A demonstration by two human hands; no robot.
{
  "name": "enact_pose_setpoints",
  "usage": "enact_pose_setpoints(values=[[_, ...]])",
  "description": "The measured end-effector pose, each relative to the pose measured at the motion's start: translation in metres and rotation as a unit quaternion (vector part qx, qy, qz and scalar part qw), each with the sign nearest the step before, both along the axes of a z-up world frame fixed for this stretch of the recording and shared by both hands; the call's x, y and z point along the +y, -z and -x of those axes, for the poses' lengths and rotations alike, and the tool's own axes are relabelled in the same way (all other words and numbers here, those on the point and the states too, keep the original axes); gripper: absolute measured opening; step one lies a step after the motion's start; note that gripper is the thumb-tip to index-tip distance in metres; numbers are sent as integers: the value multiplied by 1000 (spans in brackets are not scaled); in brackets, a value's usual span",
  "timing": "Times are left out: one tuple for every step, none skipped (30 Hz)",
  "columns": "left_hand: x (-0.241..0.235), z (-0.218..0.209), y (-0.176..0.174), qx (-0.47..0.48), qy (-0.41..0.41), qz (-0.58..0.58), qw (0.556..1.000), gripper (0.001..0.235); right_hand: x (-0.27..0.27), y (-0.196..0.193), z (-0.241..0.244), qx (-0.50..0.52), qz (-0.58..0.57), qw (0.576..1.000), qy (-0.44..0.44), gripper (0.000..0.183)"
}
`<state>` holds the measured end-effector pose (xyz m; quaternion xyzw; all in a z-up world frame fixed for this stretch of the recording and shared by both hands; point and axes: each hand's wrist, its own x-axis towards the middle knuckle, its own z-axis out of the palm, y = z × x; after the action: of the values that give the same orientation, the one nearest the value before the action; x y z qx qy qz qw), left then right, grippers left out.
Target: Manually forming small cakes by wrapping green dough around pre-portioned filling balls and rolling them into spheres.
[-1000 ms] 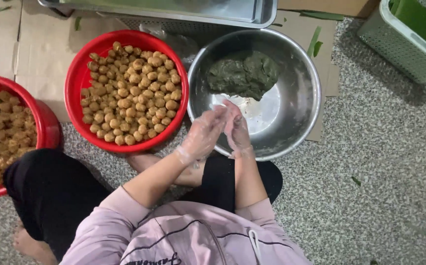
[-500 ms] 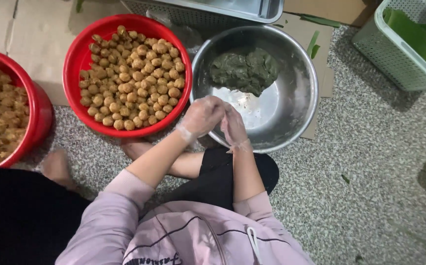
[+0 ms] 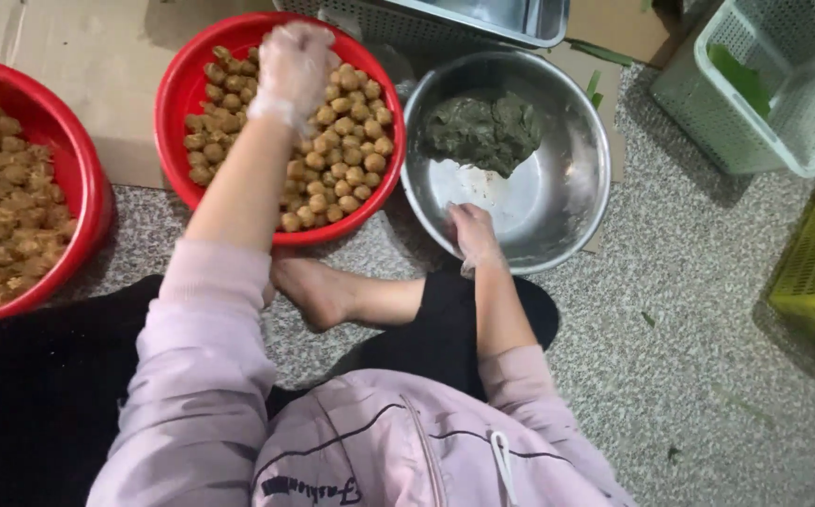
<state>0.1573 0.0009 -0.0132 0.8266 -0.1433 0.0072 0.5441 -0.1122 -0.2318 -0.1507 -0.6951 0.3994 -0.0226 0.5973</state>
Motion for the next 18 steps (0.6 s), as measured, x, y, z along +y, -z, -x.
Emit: enact_pose_setpoints(values=[[9,-4,-4,2,4,-1,1000,27,0,-1,-4,2,-1,1000,4,28],[17,-7,-7,23,8,-8,1000,30,-1,-2,-7,37,79,994,-70,36],[28,-12,-11,44,13,-18,999,32,1,-1,-12,71,156,975,-141,45],[37,-14,-8,44,19,-22,999,32,1,-1,-17,72,152,976,-136,45],[46,-16,-6,14,40,-20,999,33,1,-1,-22,102,194,959,-179,47],[55,-18,-3,-16,62,-18,998,33,1,0,-25,131,234,938,-221,49],[64,-20,6,-18,71,-20,997,33,1,5,-29,131,231,940,-212,49],[73,-23,15,-5,78,15,997,33,1,10,-32,153,283,919,-230,50],[83,-24,25,8,85,51,995,32,2,16,-33,175,333,893,-247,51],[91,-27,30,8,95,49,994,32,-11,33,-35,177,330,896,-239,51],[100,-28,37,48,82,83,992,28,-21,52,-33,197,413,840,-292,45],[109,-29,45,88,68,115,987,24,-32,73,-29,216,489,772,-344,41],[117,-26,43,91,78,111,987,24,-25,56,-32,221,483,777,-338,41],[125,-24,41,79,56,115,989,25,-20,39,-35,284,460,783,-309,44],[130,-22,38,66,32,121,990,29,-19,20,-40,345,435,783,-279,50],[142,28,74,69,40,119,990,29,4,-17,-43,350,430,786,-275,50],[128,8,70,79,45,120,989,28,26,-55,-49,324,462,785,-257,44],[153,6,29,90,50,122,987,28,45,-94,-55,297,494,782,-239,40]])
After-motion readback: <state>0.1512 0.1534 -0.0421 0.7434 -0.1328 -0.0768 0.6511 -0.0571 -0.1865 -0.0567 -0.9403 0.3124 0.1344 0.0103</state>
